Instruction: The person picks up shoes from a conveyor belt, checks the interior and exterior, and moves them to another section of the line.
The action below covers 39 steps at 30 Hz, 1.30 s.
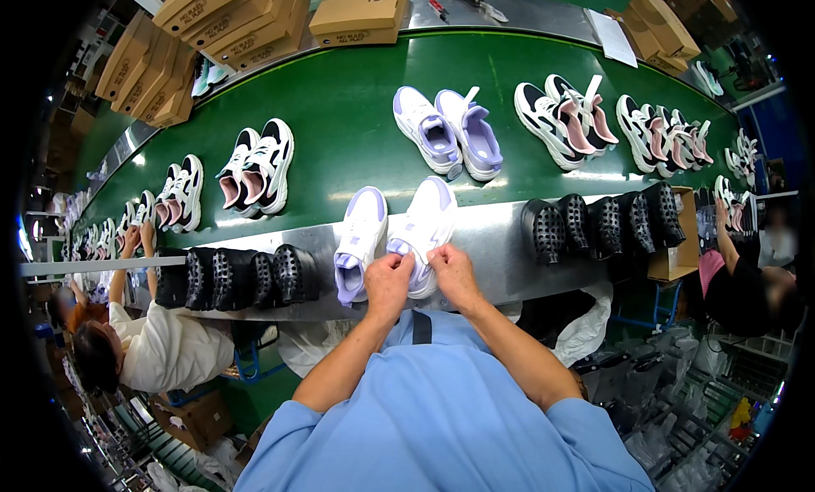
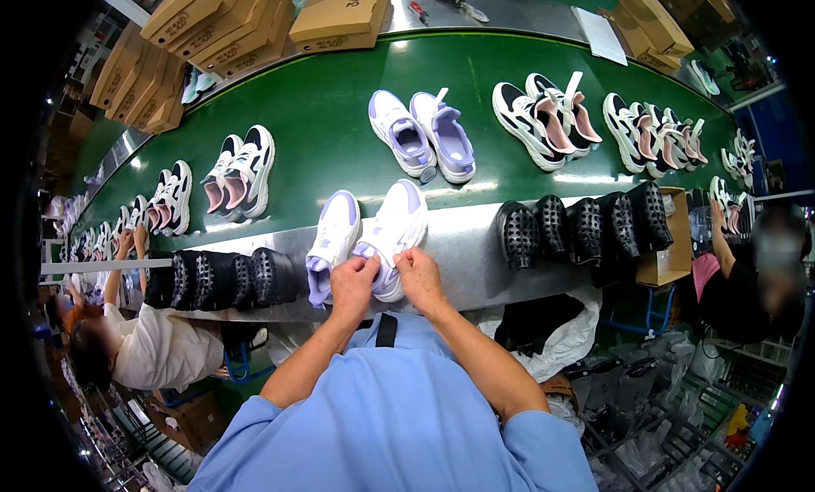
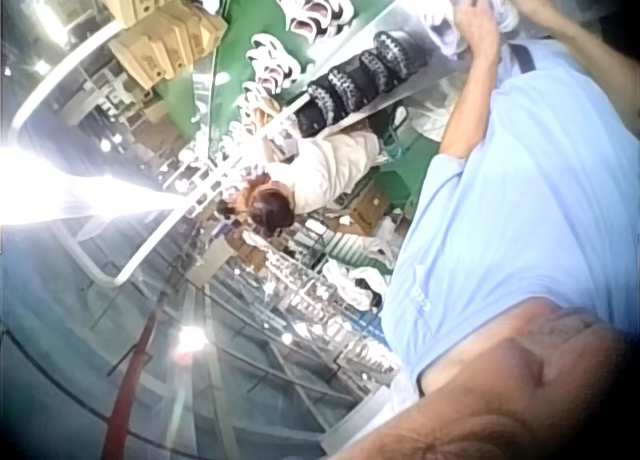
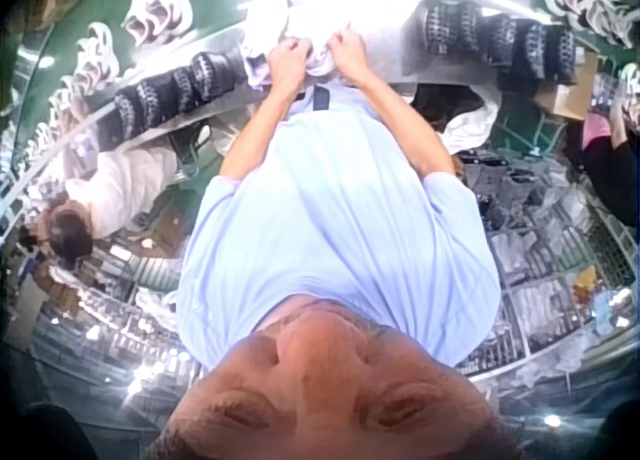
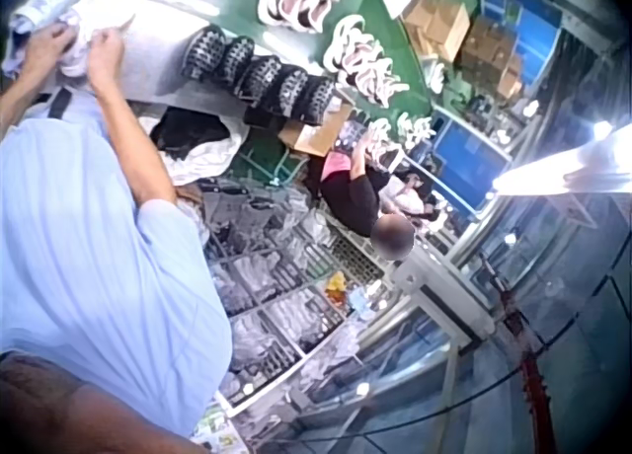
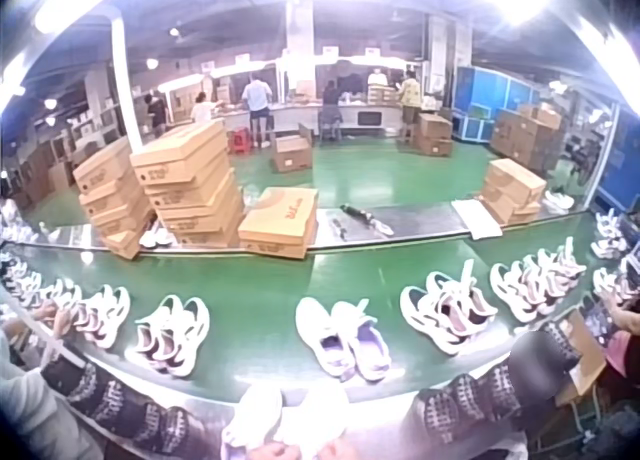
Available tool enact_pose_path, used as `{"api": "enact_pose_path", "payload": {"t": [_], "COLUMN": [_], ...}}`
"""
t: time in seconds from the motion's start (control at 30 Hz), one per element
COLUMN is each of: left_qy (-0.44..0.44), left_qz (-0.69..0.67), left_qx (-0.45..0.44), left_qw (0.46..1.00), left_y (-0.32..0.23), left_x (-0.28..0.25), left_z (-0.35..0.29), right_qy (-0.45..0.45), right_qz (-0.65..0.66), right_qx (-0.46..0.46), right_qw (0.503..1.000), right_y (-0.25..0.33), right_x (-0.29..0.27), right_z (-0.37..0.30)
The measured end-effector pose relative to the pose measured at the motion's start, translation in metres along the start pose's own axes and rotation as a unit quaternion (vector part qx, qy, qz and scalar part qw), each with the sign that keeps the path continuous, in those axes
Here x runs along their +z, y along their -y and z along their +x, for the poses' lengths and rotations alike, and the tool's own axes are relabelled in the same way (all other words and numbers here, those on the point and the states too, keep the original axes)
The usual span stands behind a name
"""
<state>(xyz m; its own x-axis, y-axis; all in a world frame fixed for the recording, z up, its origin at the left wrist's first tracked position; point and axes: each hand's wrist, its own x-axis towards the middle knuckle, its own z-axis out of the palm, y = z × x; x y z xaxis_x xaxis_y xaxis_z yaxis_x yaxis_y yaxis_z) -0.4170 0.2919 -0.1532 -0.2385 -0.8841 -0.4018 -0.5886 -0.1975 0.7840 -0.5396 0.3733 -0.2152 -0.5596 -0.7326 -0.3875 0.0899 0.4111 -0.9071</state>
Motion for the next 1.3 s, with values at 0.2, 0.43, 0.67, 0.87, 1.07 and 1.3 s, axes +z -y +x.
{"api": "enact_pose_path", "payload": {"t": [0.2, 0.43, 0.67, 0.87, 1.07, 1.3], "left_qy": [0.072, -0.037, 0.016, 0.096, 0.145, 0.05], "left_qz": [0.096, 0.251, 0.308, 0.259, 0.297, 0.377], "left_qx": [0.186, 0.439, 0.39, 0.354, 0.285, 0.292], "left_qw": [0.975, 0.862, 0.868, 0.894, 0.9, 0.878], "left_y": [-0.005, -0.01, -0.025, 0.041, 0.017, -0.007], "left_x": [-0.011, -0.007, -0.065, -0.094, -0.067, -0.057], "left_z": [-0.01, 0.013, -0.034, -0.023, -0.021, 0.026], "right_qy": [-0.033, -0.033, -0.021, 0.045, 0.055, 0.001], "right_qz": [-0.048, -0.208, -0.255, -0.272, -0.265, -0.269], "right_qx": [0.056, -0.112, -0.142, -0.155, -0.223, -0.132], "right_qw": [0.997, 0.971, 0.956, 0.949, 0.937, 0.954], "right_y": [-0.011, 0.026, 0.02, 0.024, 0.029, 0.062], "right_x": [-0.021, -0.016, -0.022, -0.002, 0.013, -0.047], "right_z": [-0.002, -0.023, -0.025, -0.024, 0.014, 0.049]}}
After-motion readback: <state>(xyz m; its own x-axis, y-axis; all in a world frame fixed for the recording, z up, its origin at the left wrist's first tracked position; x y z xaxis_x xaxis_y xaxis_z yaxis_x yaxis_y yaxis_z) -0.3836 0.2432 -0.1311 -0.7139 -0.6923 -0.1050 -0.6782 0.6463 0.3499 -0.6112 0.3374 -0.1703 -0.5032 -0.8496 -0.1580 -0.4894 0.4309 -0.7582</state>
